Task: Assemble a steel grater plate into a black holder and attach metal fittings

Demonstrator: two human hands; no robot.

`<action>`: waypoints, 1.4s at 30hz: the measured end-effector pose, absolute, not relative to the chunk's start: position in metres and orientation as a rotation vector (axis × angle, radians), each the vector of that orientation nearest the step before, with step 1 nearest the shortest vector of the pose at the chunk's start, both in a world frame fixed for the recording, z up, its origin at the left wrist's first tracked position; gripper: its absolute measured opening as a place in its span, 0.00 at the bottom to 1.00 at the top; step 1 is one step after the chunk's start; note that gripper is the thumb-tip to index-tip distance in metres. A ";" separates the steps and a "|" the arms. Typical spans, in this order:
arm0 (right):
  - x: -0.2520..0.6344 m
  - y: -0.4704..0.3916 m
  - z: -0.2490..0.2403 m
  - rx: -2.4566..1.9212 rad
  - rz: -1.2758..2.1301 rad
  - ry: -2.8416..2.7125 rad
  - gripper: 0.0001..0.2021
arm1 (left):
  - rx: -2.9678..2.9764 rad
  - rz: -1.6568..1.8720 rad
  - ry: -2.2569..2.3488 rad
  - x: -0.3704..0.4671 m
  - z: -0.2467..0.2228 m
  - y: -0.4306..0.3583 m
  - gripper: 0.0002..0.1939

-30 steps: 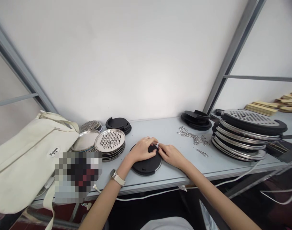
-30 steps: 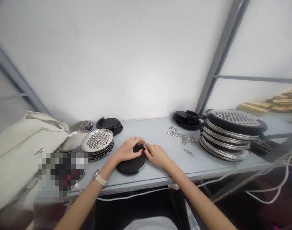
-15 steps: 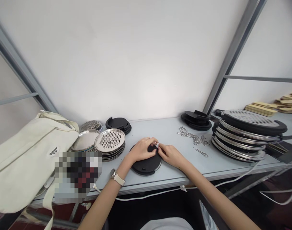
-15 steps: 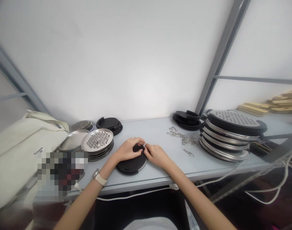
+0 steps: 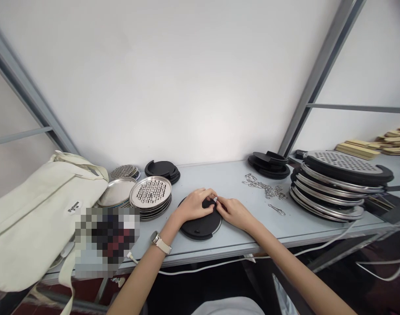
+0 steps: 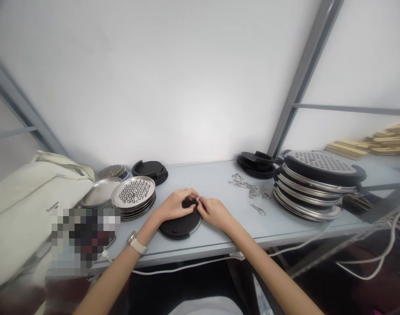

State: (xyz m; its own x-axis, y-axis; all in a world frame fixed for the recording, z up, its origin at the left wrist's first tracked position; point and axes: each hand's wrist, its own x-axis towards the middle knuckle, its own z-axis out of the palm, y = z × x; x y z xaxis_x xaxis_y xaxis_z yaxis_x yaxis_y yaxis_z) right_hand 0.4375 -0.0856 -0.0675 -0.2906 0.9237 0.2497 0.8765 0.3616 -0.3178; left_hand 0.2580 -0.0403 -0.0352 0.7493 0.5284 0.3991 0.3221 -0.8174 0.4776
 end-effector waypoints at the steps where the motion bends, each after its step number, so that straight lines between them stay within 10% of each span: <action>1: 0.437 -0.086 -0.067 -1.573 0.170 -2.242 0.12 | 2.568 0.750 0.655 0.258 -0.035 -0.040 0.13; 42: 0.437 -0.085 -0.067 -1.600 0.142 -2.216 0.14 | 2.550 0.763 0.608 0.257 -0.040 -0.037 0.15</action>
State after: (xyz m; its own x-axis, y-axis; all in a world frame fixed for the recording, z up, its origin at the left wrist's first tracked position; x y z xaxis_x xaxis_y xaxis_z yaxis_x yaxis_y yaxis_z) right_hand 0.4373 -0.0850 -0.0674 -0.2633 0.9288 0.2607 0.8879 0.3390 -0.3110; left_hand 0.2573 -0.0366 -0.0404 0.7552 0.5102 0.4114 0.2867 -0.8216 0.4927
